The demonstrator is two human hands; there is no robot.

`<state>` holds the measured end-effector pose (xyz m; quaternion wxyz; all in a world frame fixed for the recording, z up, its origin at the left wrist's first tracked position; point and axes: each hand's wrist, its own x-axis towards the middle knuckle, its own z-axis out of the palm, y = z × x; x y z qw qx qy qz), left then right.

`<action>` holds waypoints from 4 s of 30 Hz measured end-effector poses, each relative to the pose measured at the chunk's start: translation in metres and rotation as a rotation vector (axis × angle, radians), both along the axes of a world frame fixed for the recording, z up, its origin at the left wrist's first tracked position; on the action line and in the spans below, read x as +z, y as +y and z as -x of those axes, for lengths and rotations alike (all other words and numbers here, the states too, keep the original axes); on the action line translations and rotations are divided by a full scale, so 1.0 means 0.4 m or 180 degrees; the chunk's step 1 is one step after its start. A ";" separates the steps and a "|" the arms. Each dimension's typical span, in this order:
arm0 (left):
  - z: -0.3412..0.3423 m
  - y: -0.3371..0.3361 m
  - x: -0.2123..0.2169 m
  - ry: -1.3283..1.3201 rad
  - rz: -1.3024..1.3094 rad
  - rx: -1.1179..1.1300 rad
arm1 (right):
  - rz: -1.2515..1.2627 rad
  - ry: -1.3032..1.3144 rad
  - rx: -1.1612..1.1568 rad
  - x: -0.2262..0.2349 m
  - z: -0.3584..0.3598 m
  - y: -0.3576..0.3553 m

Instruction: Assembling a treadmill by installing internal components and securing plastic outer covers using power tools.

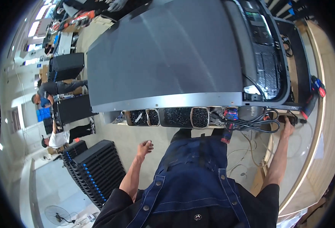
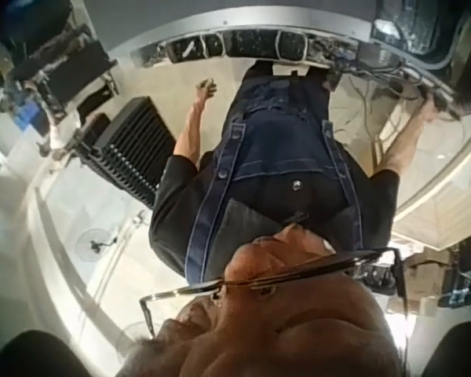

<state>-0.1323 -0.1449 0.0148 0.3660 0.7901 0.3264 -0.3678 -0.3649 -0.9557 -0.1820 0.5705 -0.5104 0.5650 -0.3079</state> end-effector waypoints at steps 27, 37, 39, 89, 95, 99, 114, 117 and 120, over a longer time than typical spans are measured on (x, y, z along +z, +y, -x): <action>-0.480 0.386 -0.385 -0.2388 -0.1443 -0.1137 | -0.0411 -0.1586 0.0274 0.994 -0.197 1.166; -0.331 0.116 0.066 -0.0884 0.3217 -0.0080 | -0.0710 -0.2276 0.1265 1.043 -0.607 1.373; -0.281 0.045 0.172 -0.0534 0.3872 0.0232 | -0.0922 -0.2381 0.1470 1.043 -0.670 1.401; -0.506 0.061 0.193 -0.2343 0.2825 0.2548 | 0.0177 -0.1441 0.5408 1.057 -1.137 1.499; -0.505 0.109 0.168 -0.2104 0.3008 0.2165 | 0.0820 -0.1539 0.4728 1.008 -1.083 1.491; -0.491 0.190 0.083 -0.1827 0.2900 0.1033 | 0.1301 -0.1068 0.4088 0.966 -1.016 1.515; -0.482 0.337 -0.280 -0.3037 -0.0549 -0.2825 | 0.1451 0.1730 0.5696 0.316 -0.884 1.776; -0.475 0.299 -0.146 -0.2588 -0.0095 -0.2548 | 0.2142 0.2264 0.6250 0.258 -0.901 1.780; -0.419 0.312 -0.068 -0.2450 0.0999 -0.1524 | 0.2379 0.2398 0.6754 0.231 -0.912 1.799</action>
